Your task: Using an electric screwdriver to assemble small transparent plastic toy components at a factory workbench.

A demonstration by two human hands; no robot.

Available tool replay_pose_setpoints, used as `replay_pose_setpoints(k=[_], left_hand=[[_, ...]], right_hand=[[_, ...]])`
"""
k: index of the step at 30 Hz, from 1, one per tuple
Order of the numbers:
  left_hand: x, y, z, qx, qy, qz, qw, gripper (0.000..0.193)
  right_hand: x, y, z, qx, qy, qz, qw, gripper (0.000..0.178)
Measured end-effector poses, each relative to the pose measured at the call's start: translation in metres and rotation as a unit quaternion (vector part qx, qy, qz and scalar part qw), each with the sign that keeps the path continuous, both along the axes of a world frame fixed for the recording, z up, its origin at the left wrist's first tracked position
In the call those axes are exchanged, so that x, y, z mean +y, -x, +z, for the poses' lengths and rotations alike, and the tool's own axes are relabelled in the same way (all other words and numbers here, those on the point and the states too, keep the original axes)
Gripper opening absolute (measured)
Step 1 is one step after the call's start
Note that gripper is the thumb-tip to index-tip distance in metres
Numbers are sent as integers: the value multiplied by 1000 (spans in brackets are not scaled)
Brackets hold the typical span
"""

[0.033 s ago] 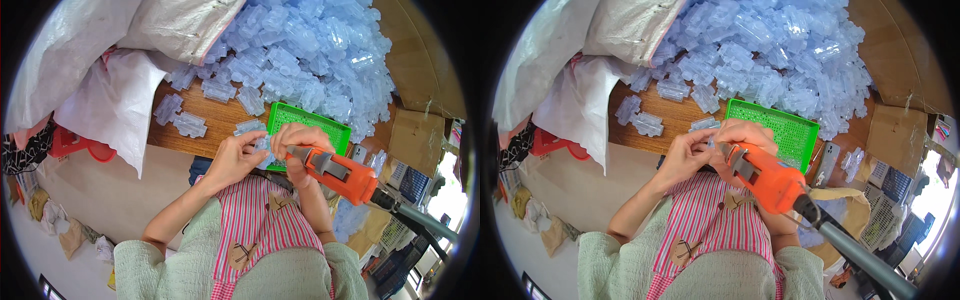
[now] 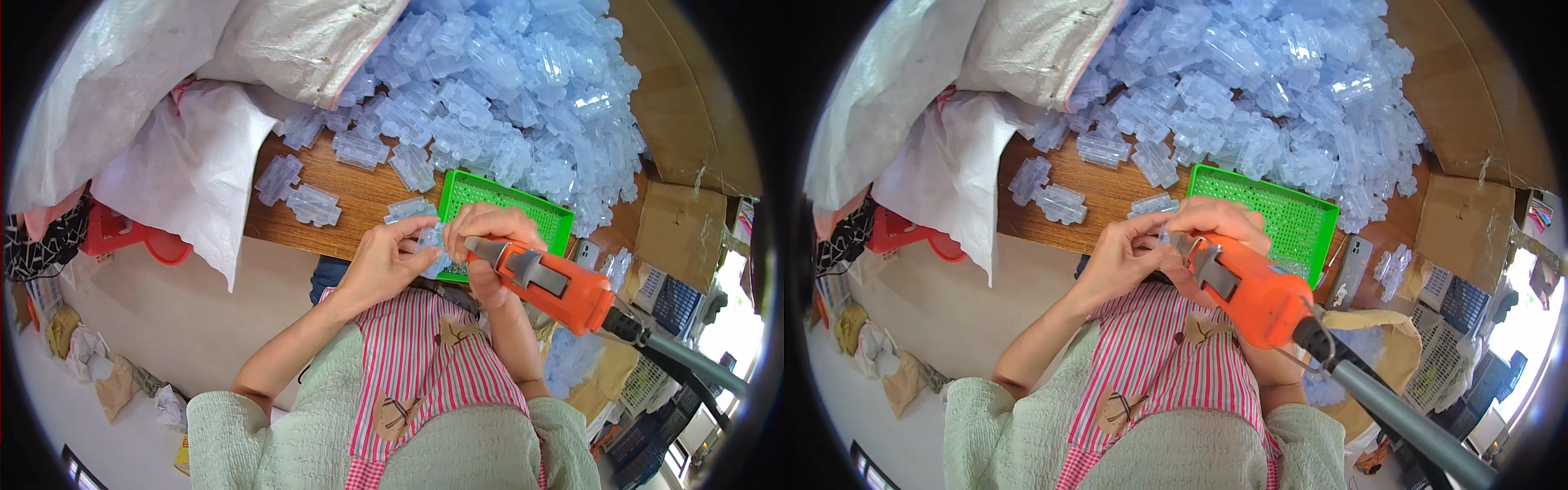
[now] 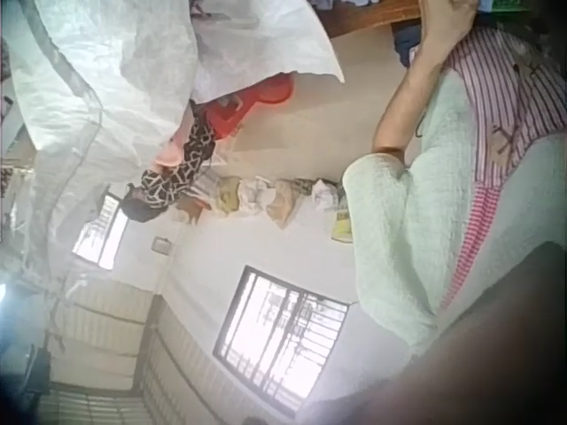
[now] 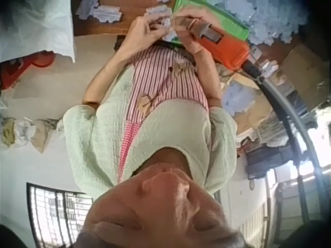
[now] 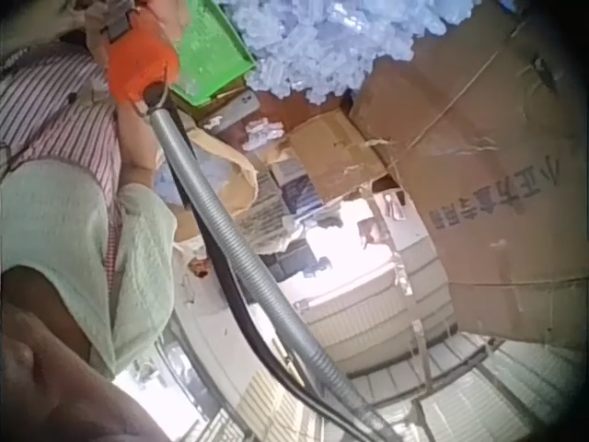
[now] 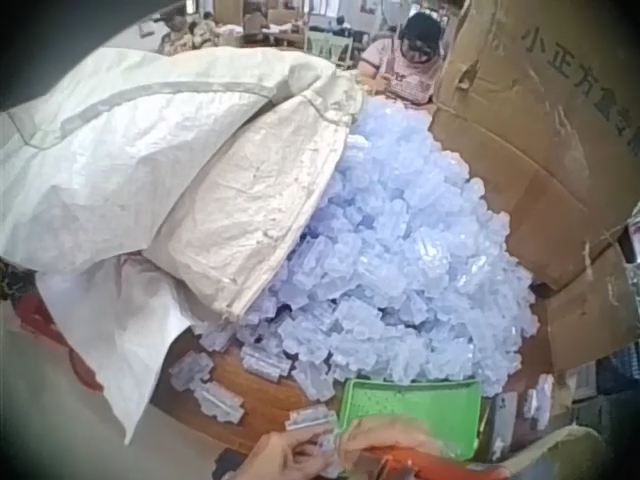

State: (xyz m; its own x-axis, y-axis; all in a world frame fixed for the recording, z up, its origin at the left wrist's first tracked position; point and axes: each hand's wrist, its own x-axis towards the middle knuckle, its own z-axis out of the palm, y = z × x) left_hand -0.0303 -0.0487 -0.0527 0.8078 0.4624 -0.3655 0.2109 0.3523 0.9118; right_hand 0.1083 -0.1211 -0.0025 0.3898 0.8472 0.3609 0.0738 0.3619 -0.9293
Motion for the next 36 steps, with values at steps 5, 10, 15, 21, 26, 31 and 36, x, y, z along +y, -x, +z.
replay_pose_setpoints(k=[5, 10, 15, 21, 26, 31, 36], left_hand=[[4, -3, 10, 39, -25, -32, 998, 43], [5, -7, 7, 20, -57, -29, 998, 42], [11, -2, 4, 39, -31, -48, 998, 39], [15, -2, 23, 42, -43, -48, 997, 46], [18, -5, 41, -15, 164, -84, 983, 46], [13, -10, 47, 5, 131, -79, 988, 42], [6, -14, 44, 0, 121, -84, 989, 40]], right_hand=[[-1, 0, 3, 145, 51, -67, 986, 20], [5, 0, -10, -15, -24, -35, 999, 34], [6, -13, -8, 78, 50, -26, 995, 31], [6, -19, 28, 206, -57, -64, 975, 37], [-10, -18, 31, 173, -64, -88, 979, 49], [-16, -13, 45, 199, -92, -71, 973, 58], [-17, -11, 38, 201, -91, -83, 972, 56]])
